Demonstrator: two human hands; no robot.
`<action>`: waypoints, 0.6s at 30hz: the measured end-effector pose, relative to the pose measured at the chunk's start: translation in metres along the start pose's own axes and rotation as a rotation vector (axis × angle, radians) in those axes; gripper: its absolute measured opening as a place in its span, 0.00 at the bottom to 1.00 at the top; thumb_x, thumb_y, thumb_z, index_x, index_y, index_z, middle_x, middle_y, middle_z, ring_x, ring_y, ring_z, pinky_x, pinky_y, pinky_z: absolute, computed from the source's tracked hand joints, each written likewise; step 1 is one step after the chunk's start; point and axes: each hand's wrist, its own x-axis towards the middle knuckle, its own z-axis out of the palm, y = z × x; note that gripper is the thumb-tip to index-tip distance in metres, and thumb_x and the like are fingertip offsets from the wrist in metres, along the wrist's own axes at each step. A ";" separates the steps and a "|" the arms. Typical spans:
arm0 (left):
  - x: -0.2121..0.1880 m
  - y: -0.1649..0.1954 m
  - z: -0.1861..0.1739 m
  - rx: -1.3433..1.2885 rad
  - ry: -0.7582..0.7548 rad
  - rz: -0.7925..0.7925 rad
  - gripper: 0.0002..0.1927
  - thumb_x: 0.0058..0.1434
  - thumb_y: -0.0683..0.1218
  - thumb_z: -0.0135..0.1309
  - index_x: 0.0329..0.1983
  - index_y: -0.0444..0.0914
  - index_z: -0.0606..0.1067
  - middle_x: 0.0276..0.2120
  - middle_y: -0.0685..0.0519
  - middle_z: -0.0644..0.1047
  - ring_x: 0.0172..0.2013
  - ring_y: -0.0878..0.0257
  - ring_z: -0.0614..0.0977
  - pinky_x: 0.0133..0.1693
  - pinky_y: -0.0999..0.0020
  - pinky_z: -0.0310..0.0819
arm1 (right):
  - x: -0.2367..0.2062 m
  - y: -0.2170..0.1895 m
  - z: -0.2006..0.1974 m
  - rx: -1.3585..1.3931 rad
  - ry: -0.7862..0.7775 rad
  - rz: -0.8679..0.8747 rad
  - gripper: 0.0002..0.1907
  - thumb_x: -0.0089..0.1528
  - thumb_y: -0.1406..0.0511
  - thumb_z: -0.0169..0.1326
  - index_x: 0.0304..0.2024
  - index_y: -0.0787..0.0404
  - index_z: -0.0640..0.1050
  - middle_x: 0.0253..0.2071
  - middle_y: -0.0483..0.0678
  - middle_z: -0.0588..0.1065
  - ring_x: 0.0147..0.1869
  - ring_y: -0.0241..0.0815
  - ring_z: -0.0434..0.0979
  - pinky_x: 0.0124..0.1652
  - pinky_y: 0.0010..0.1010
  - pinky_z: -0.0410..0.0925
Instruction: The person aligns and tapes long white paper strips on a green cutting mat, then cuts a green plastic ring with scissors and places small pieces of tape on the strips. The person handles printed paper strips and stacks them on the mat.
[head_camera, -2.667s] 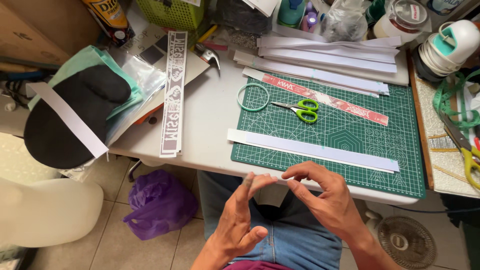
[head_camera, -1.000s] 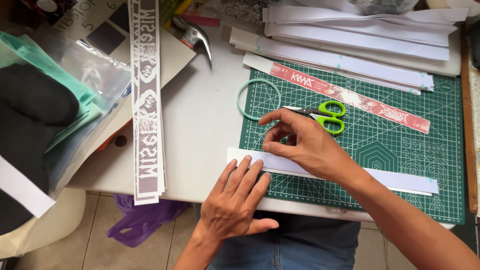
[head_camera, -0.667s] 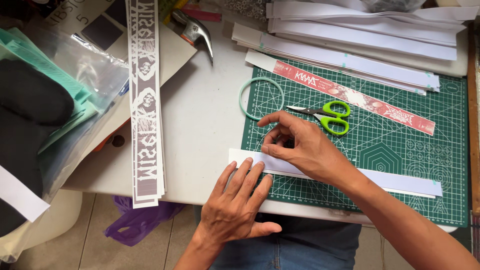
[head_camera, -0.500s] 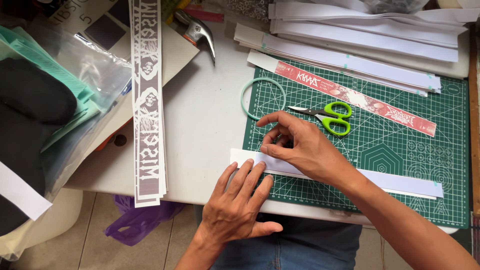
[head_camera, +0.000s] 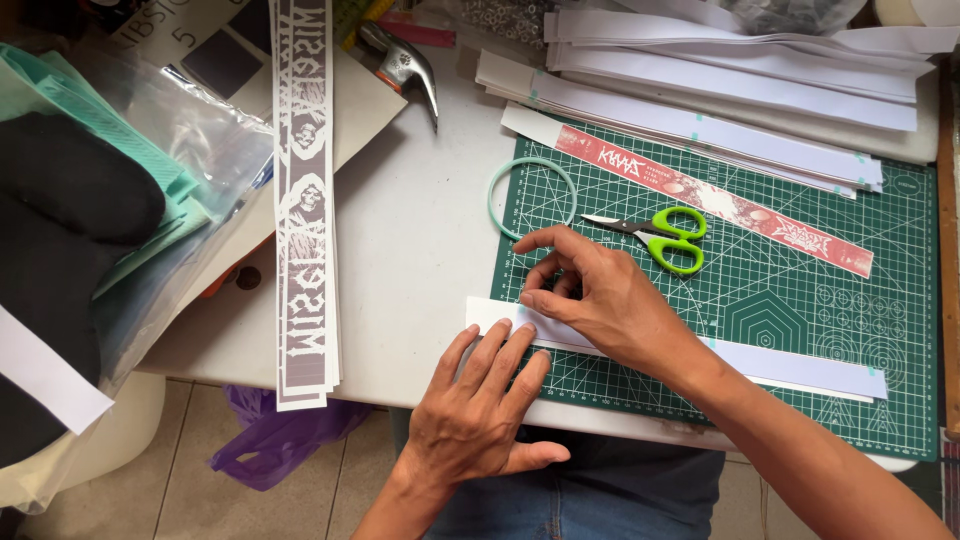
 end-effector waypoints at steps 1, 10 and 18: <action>0.000 0.000 0.000 -0.003 0.003 -0.001 0.45 0.65 0.79 0.29 0.57 0.40 0.76 0.60 0.44 0.76 0.64 0.48 0.75 0.67 0.46 0.64 | 0.000 0.000 0.000 0.001 0.002 -0.005 0.21 0.59 0.63 0.61 0.55 0.56 0.76 0.32 0.42 0.82 0.31 0.32 0.80 0.31 0.26 0.74; 0.003 0.000 -0.002 -0.008 0.010 0.005 0.45 0.66 0.79 0.31 0.57 0.39 0.76 0.60 0.42 0.76 0.64 0.47 0.75 0.66 0.46 0.64 | -0.002 -0.004 0.004 -0.131 0.054 -0.053 0.27 0.55 0.65 0.64 0.57 0.55 0.74 0.33 0.42 0.81 0.25 0.33 0.78 0.26 0.27 0.72; 0.006 0.002 -0.003 -0.025 0.025 -0.005 0.44 0.66 0.78 0.32 0.57 0.37 0.75 0.60 0.42 0.76 0.64 0.47 0.74 0.66 0.46 0.64 | -0.013 -0.005 0.004 -0.158 0.137 -0.200 0.23 0.57 0.65 0.64 0.53 0.61 0.76 0.43 0.48 0.78 0.29 0.36 0.78 0.28 0.28 0.73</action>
